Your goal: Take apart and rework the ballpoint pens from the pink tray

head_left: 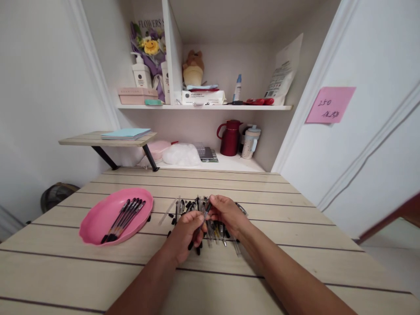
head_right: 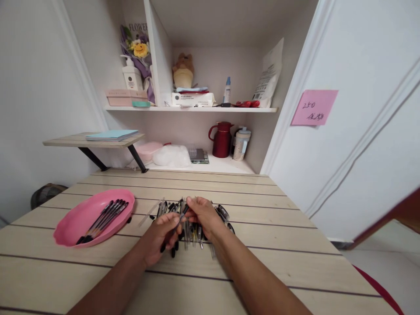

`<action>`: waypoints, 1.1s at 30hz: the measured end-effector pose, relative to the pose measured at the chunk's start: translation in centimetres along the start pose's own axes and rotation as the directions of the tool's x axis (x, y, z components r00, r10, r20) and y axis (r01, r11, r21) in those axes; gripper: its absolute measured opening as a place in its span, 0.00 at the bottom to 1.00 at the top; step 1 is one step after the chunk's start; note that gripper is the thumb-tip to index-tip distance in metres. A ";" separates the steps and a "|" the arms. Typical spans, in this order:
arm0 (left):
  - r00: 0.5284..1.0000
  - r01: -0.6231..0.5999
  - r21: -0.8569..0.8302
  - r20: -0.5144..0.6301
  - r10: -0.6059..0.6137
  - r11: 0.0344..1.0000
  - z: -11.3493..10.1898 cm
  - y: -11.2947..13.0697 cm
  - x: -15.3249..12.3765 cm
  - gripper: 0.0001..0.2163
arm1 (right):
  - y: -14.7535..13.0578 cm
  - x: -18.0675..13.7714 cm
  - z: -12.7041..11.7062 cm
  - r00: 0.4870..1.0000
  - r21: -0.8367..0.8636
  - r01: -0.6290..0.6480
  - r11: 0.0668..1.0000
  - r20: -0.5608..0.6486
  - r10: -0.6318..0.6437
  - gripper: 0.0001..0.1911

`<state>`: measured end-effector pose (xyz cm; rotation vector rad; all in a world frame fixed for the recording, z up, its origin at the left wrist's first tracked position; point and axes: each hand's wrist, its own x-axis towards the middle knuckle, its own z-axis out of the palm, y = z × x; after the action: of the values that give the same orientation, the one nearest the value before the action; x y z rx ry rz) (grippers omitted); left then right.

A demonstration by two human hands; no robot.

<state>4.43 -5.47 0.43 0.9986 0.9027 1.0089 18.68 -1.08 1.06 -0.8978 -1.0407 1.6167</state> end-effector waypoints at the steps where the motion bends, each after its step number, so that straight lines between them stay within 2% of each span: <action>1: 1.000 0.009 0.004 0.005 -0.009 1.000 0.0 0.0 0.0 0.08 | 0.1 0.1 0.0 0.999 -0.024 0.014 1.000 -0.035 -0.015 0.14; 3: 0.998 0.056 -0.018 0.037 -0.055 0.998 -0.2 0.0 0.1 0.10 | 0.1 0.1 -0.1 0.998 -0.016 0.052 0.999 -0.039 -0.052 0.13; 6: 0.984 0.136 -0.095 0.127 -0.124 0.986 -0.7 0.4 0.1 0.12 | -0.3 -0.1 -0.1 0.993 0.076 0.090 0.993 0.068 -0.095 0.13; 9: 0.970 0.172 -0.132 0.198 -0.144 0.976 -0.9 0.8 0.1 0.11 | -0.7 -0.4 0.2 0.983 0.158 0.118 0.980 0.123 -0.138 0.12; 13: 0.988 0.088 -0.033 0.133 -0.083 0.996 -0.5 0.7 0.0 0.11 | -0.7 -0.7 0.7 0.982 0.186 0.096 0.978 0.143 -0.123 0.13; 16: 0.998 0.001 0.093 0.061 -0.006 0.996 -0.3 0.5 0.0 0.11 | -0.2 -0.5 0.7 0.997 0.108 0.042 0.993 0.053 -0.048 0.14; 18: 0.999 0.013 0.137 0.035 -0.018 0.990 -0.3 0.4 0.0 0.12 | 0.2 -0.3 0.6 0.999 0.026 0.035 0.999 -0.035 -0.034 0.13; 20: 0.998 0.059 0.144 0.026 -0.063 0.988 -0.4 0.3 0.0 0.13 | 0.3 -0.1 0.4 0.997 -0.010 0.051 0.999 -0.051 -0.051 0.12; 23: 0.985 0.134 0.104 0.091 -0.144 0.985 -0.6 0.2 -0.1 0.15 | -0.3 0.2 -0.3 0.992 0.098 0.122 0.988 -0.024 -0.120 0.11; 27: 0.962 0.205 0.082 0.164 -0.216 0.975 -0.7 0.0 -0.3 0.15 | -1.8 0.7 -2.0 0.974 0.232 0.205 0.951 -0.146 -0.174 0.11; 30: 0.975 0.183 0.056 0.116 -0.188 0.982 -0.7 0.0 -0.1 0.15 | -2.1 1.0 -2.8 0.964 0.122 0.178 0.976 -0.221 -0.148 0.11; 33: 0.986 0.159 0.038 0.040 -0.161 0.987 -0.8 0.1 0.1 0.15 | -1.6 1.2 -3.1 0.946 -0.175 0.138 0.975 -0.269 -0.182 0.10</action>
<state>3.67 -5.13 0.25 0.9576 0.9517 0.8361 21.71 1.02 1.32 -1.0839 -1.0163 1.2421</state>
